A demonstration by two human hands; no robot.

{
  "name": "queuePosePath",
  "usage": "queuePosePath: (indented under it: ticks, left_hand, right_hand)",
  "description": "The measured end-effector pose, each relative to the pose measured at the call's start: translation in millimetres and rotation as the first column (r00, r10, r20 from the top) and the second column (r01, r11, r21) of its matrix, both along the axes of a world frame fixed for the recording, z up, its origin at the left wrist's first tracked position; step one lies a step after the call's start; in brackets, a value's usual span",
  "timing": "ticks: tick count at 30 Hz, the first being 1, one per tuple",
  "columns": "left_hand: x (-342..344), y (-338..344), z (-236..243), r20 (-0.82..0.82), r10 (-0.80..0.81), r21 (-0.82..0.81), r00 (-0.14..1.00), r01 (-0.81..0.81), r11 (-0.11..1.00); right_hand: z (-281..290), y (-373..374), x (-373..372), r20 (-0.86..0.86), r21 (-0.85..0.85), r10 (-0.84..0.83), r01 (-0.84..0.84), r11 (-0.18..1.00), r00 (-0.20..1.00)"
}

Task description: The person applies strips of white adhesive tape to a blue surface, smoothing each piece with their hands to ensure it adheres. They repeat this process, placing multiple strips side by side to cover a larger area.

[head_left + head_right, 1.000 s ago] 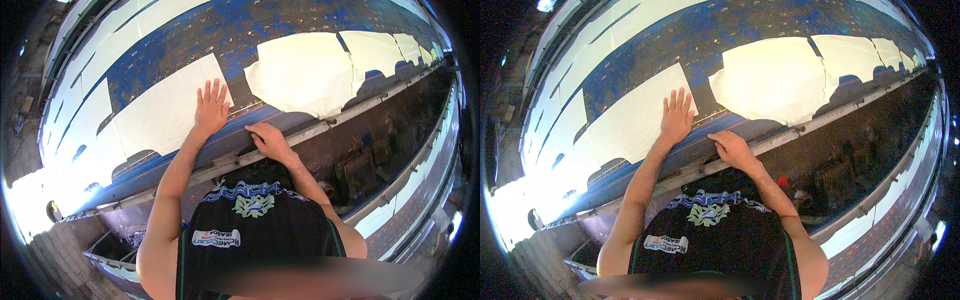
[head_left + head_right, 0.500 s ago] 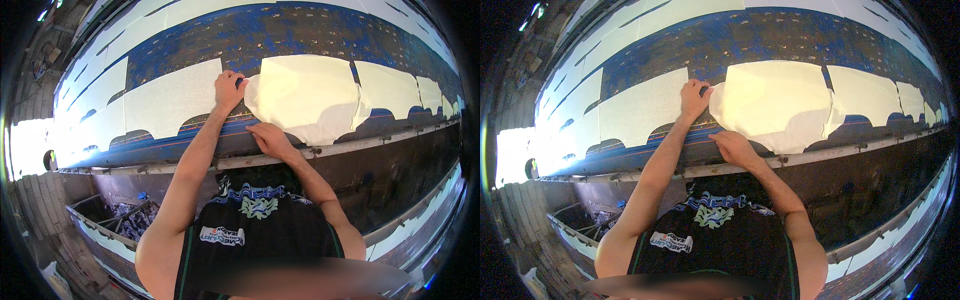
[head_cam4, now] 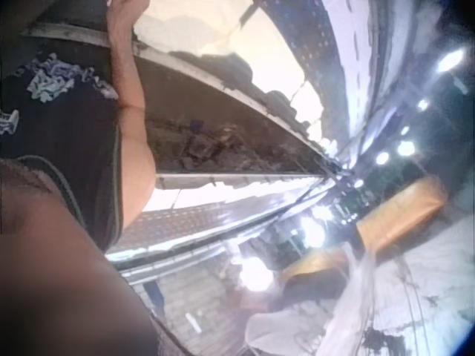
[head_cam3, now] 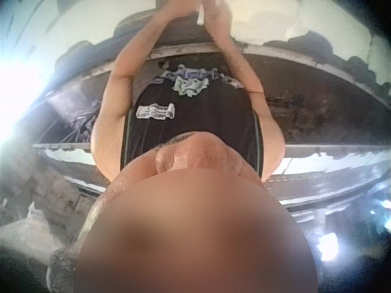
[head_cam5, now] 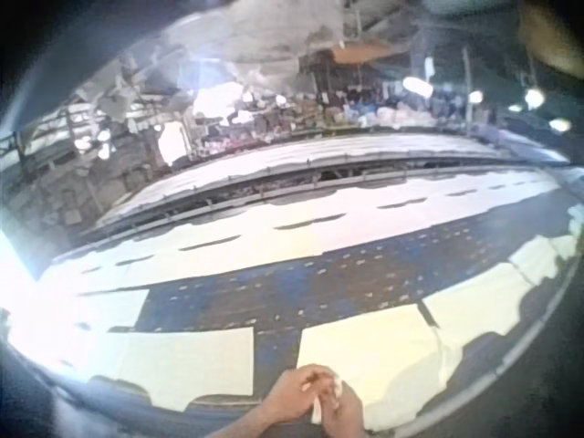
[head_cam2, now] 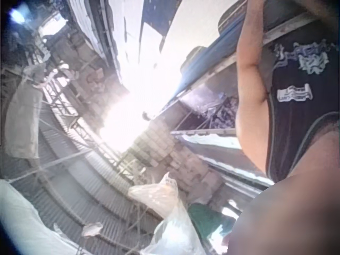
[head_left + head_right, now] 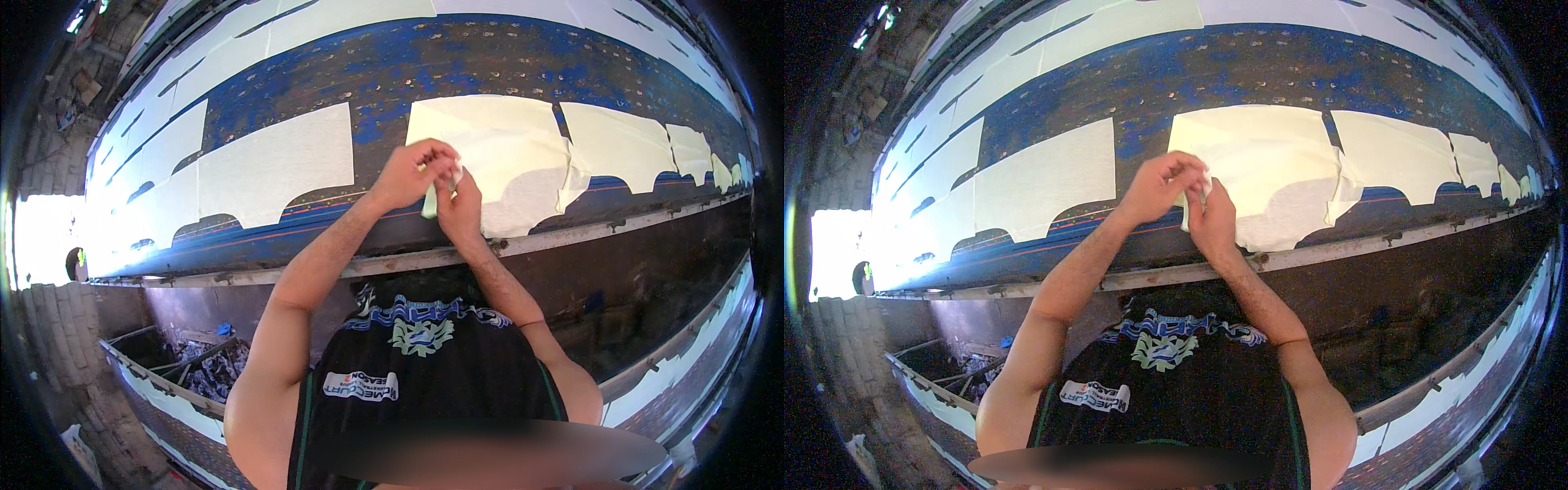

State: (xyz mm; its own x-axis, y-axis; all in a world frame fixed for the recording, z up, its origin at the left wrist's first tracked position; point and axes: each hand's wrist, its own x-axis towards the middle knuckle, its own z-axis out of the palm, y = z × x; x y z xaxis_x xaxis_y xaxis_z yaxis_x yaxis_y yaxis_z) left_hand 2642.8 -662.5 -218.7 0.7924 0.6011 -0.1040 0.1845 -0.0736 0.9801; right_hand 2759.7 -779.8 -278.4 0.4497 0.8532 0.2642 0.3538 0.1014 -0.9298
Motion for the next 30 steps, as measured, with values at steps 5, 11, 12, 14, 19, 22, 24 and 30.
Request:
queuePosePath:
  ticks: [5, 11, 12, 14, 19, 22, 24, 30]
  left_hand:
    - [-20.8, 15.5, 14.9, 0.071, 0.028, 0.157, 0.997, -0.039, 0.987]
    - [-22.5, -0.6, -34.0, 0.259, -0.313, 0.113, 0.914, 0.293, 0.949]
    - [-27.9, -5.5, -36.3, 0.217, -0.310, 0.127, 0.926, 0.289, 0.949]
    - [-46.5, -29.7, -32.7, 0.167, -0.224, 0.168, 0.960, 0.197, 0.966]
    - [-126.3, -46.1, -5.7, 0.100, -0.457, 0.079, 0.884, 0.451, 0.889]
    - [-185.5, -30.9, 7.0, 0.159, -0.490, 0.205, 0.857, 0.457, 0.866]
    - [-224.3, -24.1, 13.7, 0.299, -0.360, 0.065, 0.884, 0.357, 0.932]
    - [-372.8, 27.0, 32.1, 0.463, 0.279, -0.449, 0.841, -0.048, 0.892]
  right_hand:
    - [35.6, -8.5, -2.0, -0.157, 0.014, 0.126, -0.125, 0.992, 0.980]
    - [106.4, -22.2, 11.4, -0.267, 0.022, 0.657, -0.677, 0.735, 0.705]
    - [123.3, -31.2, 20.6, -0.413, 0.170, 0.637, -0.632, 0.756, 0.651]
    - [152.6, -40.4, 38.0, -0.413, 0.357, 0.633, -0.524, 0.774, 0.655]
    - [205.3, -23.6, 112.1, -0.454, 0.649, 0.634, -0.255, 0.717, 0.626]
    - [210.0, 15.8, 134.3, -0.456, 0.641, 0.568, -0.189, 0.744, 0.686]
    - [194.6, 36.3, 127.5, -0.393, 0.580, 0.392, -0.107, 0.808, 0.832]
    - [143.9, 131.0, 112.3, -0.526, 0.159, 0.038, 0.054, 0.986, 0.849]
